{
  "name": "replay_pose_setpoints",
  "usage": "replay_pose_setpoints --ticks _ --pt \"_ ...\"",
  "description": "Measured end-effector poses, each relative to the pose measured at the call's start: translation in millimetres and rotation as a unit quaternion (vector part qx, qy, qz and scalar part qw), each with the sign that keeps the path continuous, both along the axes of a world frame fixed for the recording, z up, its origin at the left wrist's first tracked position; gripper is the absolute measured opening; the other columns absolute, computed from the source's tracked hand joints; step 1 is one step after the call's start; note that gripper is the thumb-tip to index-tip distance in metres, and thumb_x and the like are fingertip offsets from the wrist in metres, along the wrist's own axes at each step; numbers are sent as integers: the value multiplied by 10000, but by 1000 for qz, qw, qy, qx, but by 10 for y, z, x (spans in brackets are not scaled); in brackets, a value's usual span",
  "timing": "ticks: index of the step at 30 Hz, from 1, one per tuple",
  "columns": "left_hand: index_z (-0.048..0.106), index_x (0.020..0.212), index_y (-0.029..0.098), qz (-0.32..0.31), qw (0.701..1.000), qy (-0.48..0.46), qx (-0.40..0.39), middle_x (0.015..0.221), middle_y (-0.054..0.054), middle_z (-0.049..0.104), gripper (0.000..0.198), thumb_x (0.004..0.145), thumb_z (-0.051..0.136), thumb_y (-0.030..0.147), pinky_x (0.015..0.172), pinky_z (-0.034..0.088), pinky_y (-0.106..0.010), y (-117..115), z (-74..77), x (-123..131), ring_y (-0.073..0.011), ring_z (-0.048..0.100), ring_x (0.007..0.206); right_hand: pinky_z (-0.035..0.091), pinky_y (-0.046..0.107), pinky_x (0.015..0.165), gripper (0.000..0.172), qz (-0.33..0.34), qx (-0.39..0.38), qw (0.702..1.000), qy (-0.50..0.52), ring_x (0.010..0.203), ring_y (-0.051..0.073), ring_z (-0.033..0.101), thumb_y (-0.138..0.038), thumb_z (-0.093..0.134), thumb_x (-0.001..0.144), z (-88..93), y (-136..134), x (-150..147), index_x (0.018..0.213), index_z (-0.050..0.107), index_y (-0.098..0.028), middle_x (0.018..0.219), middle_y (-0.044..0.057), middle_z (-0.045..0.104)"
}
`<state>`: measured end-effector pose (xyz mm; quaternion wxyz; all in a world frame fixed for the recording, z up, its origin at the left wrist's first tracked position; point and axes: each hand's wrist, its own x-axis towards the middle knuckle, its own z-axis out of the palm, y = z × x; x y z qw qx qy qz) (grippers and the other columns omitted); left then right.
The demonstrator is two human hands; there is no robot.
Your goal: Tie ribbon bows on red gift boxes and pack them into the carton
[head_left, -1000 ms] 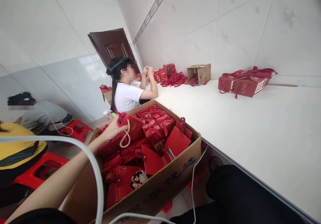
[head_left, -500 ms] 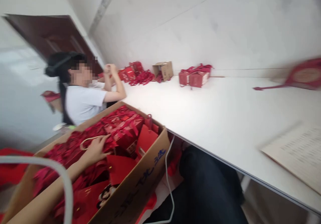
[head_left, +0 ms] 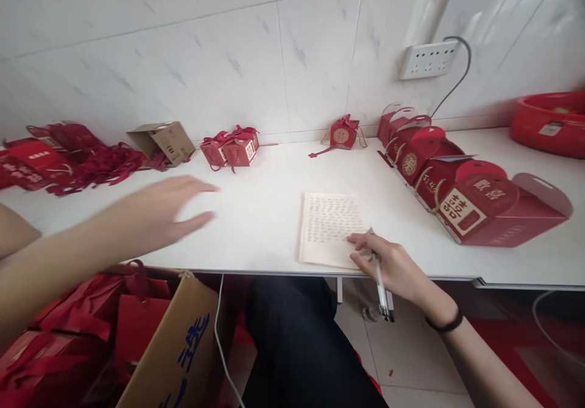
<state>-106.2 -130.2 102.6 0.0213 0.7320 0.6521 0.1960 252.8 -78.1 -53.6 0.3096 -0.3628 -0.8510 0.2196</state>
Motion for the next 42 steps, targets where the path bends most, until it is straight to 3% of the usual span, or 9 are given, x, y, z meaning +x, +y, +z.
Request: replay_pose_setpoints --ticks 4,8,12,15,18,23,29,35,42 --pt "653 956 156 -237 963 122 -29 989 -92 642 264 802 504 308 914 391 -392 840 -404 989 -253 564 972 493 412 883 115 36 -27 998 45 1027 230 596 -302 457 908 -10 -34 -57 831 461 -218 1062 79 638" --pt "645 806 153 -240 970 43 7 848 -69 644 208 821 468 260 825 420 -358 1428 -1071 1624 -212 563 865 457 419 939 159 20 -49 996 70 1033 228 597 -342 457 917 -10 -15 1 840 502 -211 1033 72 654" --pt "635 780 160 -219 974 -65 -5 762 -38 622 167 790 474 203 778 427 -313 1589 -1432 1674 -173 544 780 502 390 804 311 -117 -35 975 184 936 225 622 -480 368 949 46 -72 -15 1005 507 -207 890 67 665" --pt "638 782 165 -218 968 -126 -20 755 -28 607 190 801 458 224 747 423 -297 1613 -1503 1595 -158 533 755 493 379 745 483 -128 35 942 309 816 214 609 -645 345 893 106 -162 -253 1077 455 -212 816 43 609" --pt "633 779 166 -227 960 -160 -28 745 -18 592 180 798 465 229 699 418 -279 1636 -1510 1573 -140 521 711 479 318 673 478 -75 -27 925 373 713 167 562 -658 352 885 140 -214 -589 929 507 -208 766 15 545" --pt "615 779 159 -220 965 -142 -29 754 -20 600 139 783 477 177 753 409 -310 1649 -1506 1624 -147 518 737 414 225 519 346 -131 -200 936 259 557 112 490 -456 456 927 114 -144 -710 730 512 -176 613 -15 511" --pt "591 789 152 -208 968 -135 -35 754 -23 585 122 786 468 151 788 398 -351 1666 -1514 1646 -156 512 755 404 212 479 257 -278 -146 927 204 513 109 494 -330 625 827 103 -80 -490 670 484 -183 567 -27 509" --pt "577 769 147 -206 967 -148 -37 736 -13 564 91 770 486 136 820 396 -385 1682 -1515 1662 -160 516 765 253 197 379 403 -251 -106 948 167 397 60 294 -230 557 837 99 -112 -558 511 326 -179 436 -62 338" --pt "564 753 148 -212 961 -174 -36 709 -1 523 85 749 489 107 864 377 -432 1701 -1538 1678 -175 519 815 239 202 381 371 -249 -122 953 121 390 59 296 -174 530 800 128 -93 -579 484 336 -177 426 -62 330"
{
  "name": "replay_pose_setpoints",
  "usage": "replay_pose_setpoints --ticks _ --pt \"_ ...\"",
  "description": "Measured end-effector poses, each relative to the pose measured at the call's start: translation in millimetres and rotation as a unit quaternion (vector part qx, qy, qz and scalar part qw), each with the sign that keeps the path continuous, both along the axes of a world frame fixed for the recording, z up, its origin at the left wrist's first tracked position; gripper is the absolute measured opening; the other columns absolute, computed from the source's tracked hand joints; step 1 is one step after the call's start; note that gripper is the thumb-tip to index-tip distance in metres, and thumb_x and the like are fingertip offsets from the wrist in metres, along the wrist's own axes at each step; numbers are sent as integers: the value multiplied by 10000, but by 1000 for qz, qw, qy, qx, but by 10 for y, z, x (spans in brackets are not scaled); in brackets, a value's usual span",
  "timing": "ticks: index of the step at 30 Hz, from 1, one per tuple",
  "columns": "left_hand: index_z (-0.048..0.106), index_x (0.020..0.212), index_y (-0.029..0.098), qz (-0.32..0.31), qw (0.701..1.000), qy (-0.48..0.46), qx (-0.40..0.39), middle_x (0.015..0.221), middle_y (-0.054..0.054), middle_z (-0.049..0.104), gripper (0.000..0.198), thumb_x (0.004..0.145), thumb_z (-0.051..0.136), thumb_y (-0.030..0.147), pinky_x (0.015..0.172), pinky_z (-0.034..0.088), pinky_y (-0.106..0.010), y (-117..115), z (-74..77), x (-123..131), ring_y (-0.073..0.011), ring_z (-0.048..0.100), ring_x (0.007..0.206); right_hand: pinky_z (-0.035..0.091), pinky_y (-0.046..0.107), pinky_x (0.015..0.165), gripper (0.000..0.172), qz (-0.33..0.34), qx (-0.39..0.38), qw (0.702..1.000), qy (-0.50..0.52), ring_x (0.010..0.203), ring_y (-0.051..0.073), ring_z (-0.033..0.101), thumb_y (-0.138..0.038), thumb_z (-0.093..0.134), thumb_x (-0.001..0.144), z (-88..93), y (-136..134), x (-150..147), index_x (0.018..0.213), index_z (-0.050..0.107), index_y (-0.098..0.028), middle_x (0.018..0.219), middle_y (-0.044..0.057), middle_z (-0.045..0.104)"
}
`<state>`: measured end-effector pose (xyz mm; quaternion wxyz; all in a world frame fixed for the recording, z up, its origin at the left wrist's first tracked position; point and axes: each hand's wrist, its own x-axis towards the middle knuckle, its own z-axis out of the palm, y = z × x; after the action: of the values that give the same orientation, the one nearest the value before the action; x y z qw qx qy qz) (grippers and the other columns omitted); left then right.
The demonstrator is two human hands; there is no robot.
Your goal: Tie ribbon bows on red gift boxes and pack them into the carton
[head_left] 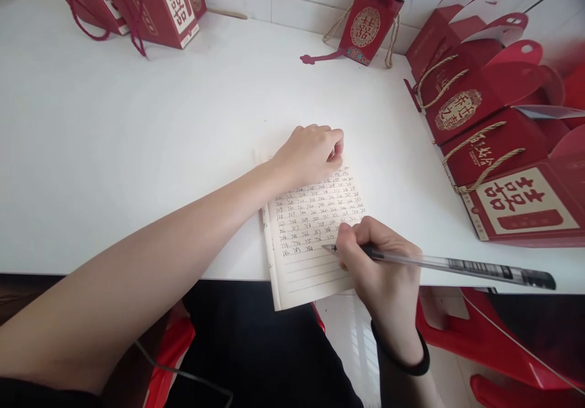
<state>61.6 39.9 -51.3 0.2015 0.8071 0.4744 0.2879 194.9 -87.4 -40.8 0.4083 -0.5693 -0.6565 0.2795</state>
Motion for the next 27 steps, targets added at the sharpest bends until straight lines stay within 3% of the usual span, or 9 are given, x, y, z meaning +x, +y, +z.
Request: replay_pose_setpoints --ticks 13,27 --pt "578 773 145 11 1000 29 6 720 -6 560 90 755 491 128 809 395 -365 -12 11 0 -145 504 741 218 187 372 348 -8 9 1000 -7 401 52 257 -130 501 781 -19 6 -22 496 305 -173 435 -68 292" --pt "582 778 147 13 999 32 4 709 -6 555 99 760 488 123 823 389 -375 -12 18 1 -149 505 740 178 182 369 348 -9 41 999 -4 422 50 205 -105 495 774 -37 -1 -21 516 271 -172 465 -68 233"
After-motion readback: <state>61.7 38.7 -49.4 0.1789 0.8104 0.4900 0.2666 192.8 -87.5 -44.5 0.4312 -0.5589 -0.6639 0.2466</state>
